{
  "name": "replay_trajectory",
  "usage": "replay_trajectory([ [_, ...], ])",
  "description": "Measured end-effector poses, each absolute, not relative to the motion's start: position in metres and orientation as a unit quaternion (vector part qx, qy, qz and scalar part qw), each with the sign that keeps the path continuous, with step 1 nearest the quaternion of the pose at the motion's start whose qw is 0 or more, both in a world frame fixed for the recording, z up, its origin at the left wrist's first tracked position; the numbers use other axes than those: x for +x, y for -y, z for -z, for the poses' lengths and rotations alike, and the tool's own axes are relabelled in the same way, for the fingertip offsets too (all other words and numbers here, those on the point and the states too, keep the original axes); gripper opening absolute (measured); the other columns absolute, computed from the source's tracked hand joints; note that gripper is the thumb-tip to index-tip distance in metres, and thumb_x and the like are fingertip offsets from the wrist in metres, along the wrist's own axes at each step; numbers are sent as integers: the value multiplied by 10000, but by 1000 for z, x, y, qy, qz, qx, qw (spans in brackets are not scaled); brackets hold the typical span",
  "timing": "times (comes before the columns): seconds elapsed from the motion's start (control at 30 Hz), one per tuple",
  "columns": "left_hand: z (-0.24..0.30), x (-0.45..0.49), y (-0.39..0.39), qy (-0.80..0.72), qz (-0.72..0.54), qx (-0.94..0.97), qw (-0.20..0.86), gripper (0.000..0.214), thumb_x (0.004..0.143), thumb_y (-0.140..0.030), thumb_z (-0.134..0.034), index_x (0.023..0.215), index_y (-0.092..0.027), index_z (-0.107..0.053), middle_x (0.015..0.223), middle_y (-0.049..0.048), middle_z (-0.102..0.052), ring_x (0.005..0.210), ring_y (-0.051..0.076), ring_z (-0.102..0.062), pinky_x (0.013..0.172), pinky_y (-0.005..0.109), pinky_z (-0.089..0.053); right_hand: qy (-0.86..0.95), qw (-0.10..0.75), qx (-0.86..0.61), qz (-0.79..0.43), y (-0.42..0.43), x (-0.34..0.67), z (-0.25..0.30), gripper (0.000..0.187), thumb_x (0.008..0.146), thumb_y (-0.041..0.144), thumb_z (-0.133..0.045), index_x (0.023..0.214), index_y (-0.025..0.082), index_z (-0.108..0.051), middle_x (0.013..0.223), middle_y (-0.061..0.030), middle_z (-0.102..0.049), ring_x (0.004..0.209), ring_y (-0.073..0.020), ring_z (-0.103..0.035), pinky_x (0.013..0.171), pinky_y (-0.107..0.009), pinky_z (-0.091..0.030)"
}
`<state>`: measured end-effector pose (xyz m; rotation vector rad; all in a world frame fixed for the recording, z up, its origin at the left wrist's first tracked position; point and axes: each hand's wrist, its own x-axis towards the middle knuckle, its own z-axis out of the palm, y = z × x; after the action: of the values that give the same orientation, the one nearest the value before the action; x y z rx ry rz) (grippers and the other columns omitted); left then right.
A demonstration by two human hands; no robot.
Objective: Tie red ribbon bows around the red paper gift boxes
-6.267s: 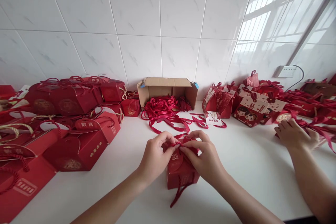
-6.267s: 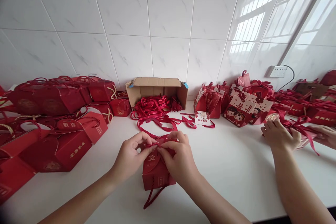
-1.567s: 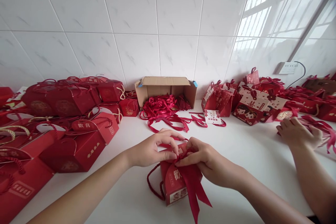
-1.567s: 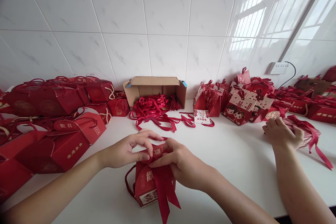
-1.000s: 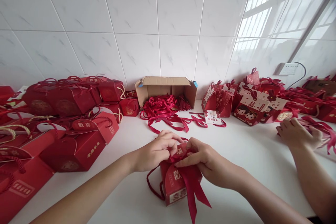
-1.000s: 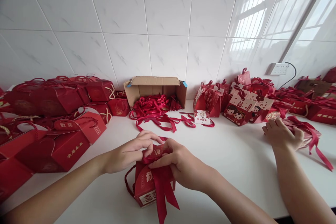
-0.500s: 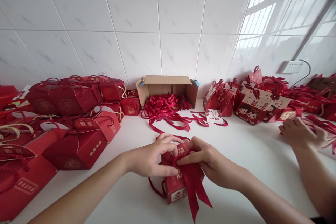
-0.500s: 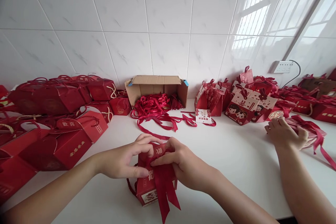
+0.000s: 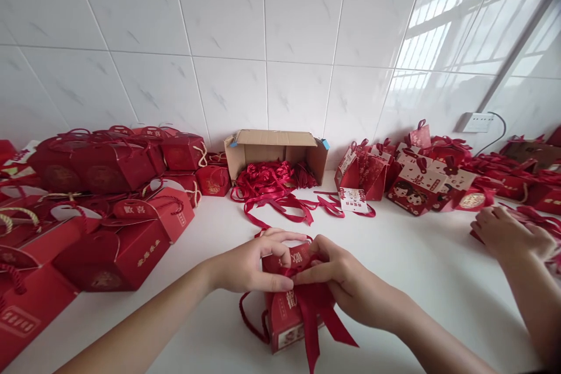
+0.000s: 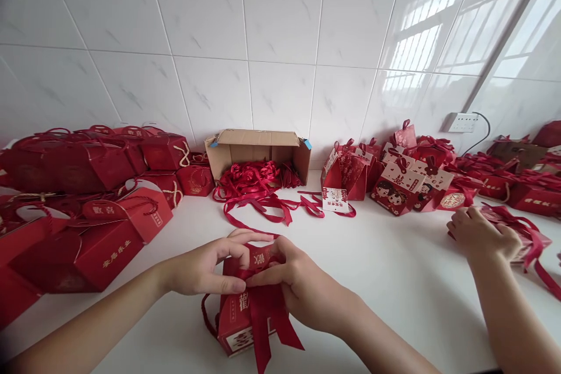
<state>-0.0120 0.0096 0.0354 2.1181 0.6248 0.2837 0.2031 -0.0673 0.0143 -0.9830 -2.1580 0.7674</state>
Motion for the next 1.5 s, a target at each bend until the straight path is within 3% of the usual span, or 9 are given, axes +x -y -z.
replay_trajectory([
  [0.2, -30, -8, -8, -286, -166, 834, 442, 232, 757, -405, -682, 643, -209, -630, 1376, 39, -515, 1326, 304, -364, 1078, 489, -282, 815, 323, -388, -283, 67, 203, -14, 422, 884, 22, -436, 1100, 270, -701, 1064, -83, -510, 968, -163, -557, 836, -297, -517],
  [0.5, -38, -9, -1, -301, -208, 813, 453, 209, 760, -350, -657, 666, -190, -560, 1243, 79, -573, 1199, 272, -490, 990, 409, -399, 821, 332, -359, -294, 68, 206, -13, 429, 901, 37, -393, 1113, 264, -688, 1119, -84, -530, 1012, -165, -569, 880, -313, -511],
  [0.63, -41, -7, 8, -305, -217, 815, 443, 159, 772, -316, -644, 733, -200, -543, 1101, 52, -636, 1068, 225, -562, 944, 357, -425, 792, 373, -372, -309, 67, 207, -14, 334, 934, 105, -398, 1149, 248, -608, 1039, -53, -599, 895, -131, -590, 800, -281, -514],
  [0.8, -39, -2, 22, -344, -240, 813, 405, 115, 791, -309, -623, 843, -208, -605, 959, 23, -668, 957, 199, -592, 931, 330, -428, 732, 409, -377, -394, 61, 207, -11, 208, 887, 183, -549, 1092, 209, -574, 1018, -48, -658, 882, -147, -613, 760, -276, -527],
  [0.93, -31, 6, 27, -386, -276, 790, 388, 154, 805, -340, -605, 803, -186, -599, 866, 33, -670, 853, 191, -606, 823, 312, -468, 693, 420, -395, -432, 56, 208, -6, 211, 863, 236, -599, 1065, 183, -625, 984, -68, -677, 901, -175, -633, 800, -314, -535],
  [1.2, -27, 14, 26, -392, -331, 755, 409, 294, 819, -419, -575, 659, -174, -543, 706, 14, -641, 679, 158, -599, 642, 262, -475, 625, 466, -393, -488, 51, 207, -1, 244, 815, 366, -662, 930, 152, -666, 823, -64, -687, 690, -143, -642, 603, -261, -546],
  [1.5, -22, 17, 21, -395, -317, 741, 442, 187, 766, -364, -659, 715, -185, -636, 840, 28, -705, 827, 192, -648, 746, 279, -501, 621, 478, -381, -491, 50, 207, 3, 216, 817, 348, -666, 887, 144, -646, 750, -38, -667, 646, -122, -631, 597, -248, -541],
])
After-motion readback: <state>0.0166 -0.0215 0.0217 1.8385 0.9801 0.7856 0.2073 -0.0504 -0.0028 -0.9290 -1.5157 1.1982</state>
